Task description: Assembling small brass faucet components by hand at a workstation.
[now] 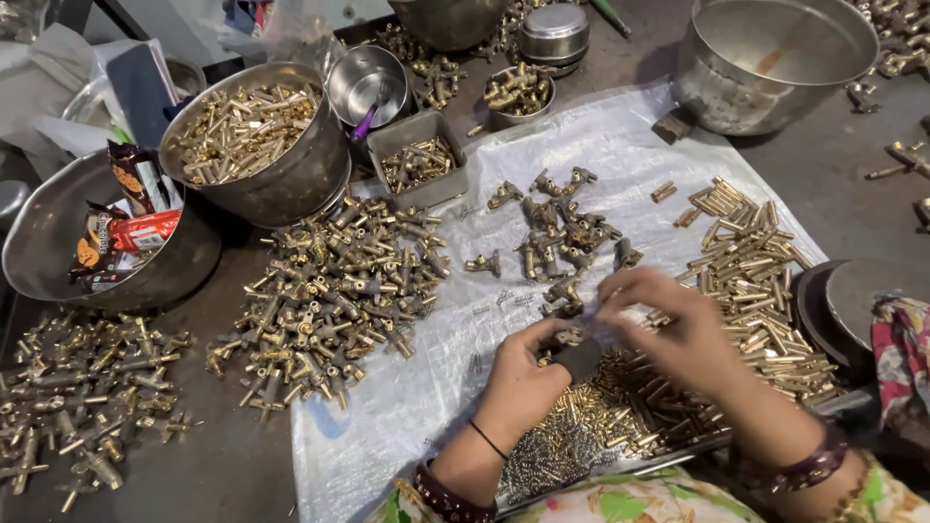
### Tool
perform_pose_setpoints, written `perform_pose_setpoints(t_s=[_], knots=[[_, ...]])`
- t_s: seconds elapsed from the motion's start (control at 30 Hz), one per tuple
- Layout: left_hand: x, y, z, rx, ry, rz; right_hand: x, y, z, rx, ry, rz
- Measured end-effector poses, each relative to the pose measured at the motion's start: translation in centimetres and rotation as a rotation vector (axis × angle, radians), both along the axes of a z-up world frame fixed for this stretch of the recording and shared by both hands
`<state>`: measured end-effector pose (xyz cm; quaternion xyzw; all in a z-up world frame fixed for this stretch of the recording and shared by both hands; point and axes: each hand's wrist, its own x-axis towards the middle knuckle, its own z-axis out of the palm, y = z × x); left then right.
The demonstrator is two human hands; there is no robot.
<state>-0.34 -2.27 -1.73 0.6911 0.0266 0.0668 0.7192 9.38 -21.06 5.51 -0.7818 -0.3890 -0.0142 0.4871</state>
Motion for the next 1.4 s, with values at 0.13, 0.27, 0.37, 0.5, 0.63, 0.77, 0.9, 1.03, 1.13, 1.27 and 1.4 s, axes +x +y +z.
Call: perform_pose_setpoints(t_s=[0.13,0.27,0.37,0.5,0.63,0.77,0.9,1.03,1.13,1.27,1.4], knots=[[-0.4,0.3,1.7,-0.322,0.151,-0.004,4.5,-3.2,0.2,-0.216,-0.018,-0.354],[-0.4,0.7,2.7,-0.289,0.151,0.02,8.0,-5.9,-3.3,-0.772,-0.241,-0.458],[-0.5,0.4,2.6,-0.236,0.146,-0.028,7.8,-6.0,-3.5,-0.838,-0.43,-0.393],[-0.3,0.1,1.4,-0.141,0.049,-0.02,6.9,-4.4,-1.9,-0.928,-0.309,-0.478],[0.0,0.1,0.4,-0.13,0.098,0.007,3.2,-1.4,1.1,-0.511,0.333,-0.494],[0.1,0.0,0.6,-0.177,0.164,-0.068,0.0,0.0,1.2,0.002,0.658,-0.04],[-0.1,0.2,0.2,-0.167,0.258,-0.066,-0.2,0.5,-1.3,0.115,0.776,0.032],[-0.1,0.3,-0.9,-0.102,0.218,-0.066,-0.4,1.0,-2.0,0.156,0.845,-0.053],[-0.2,0.2,-0.7,-0.069,0.154,-0.103,-0.4,1.3,-2.2,0.276,0.881,-0.104],[-0.8,0.0,2.6,-0.024,0.317,-0.105,-0.9,1.5,-2.5,0.22,0.901,-0.093],[-0.8,0.3,1.9,-0.045,0.231,-0.121,-1.3,2.1,-1.6,0.186,0.851,-0.026]])
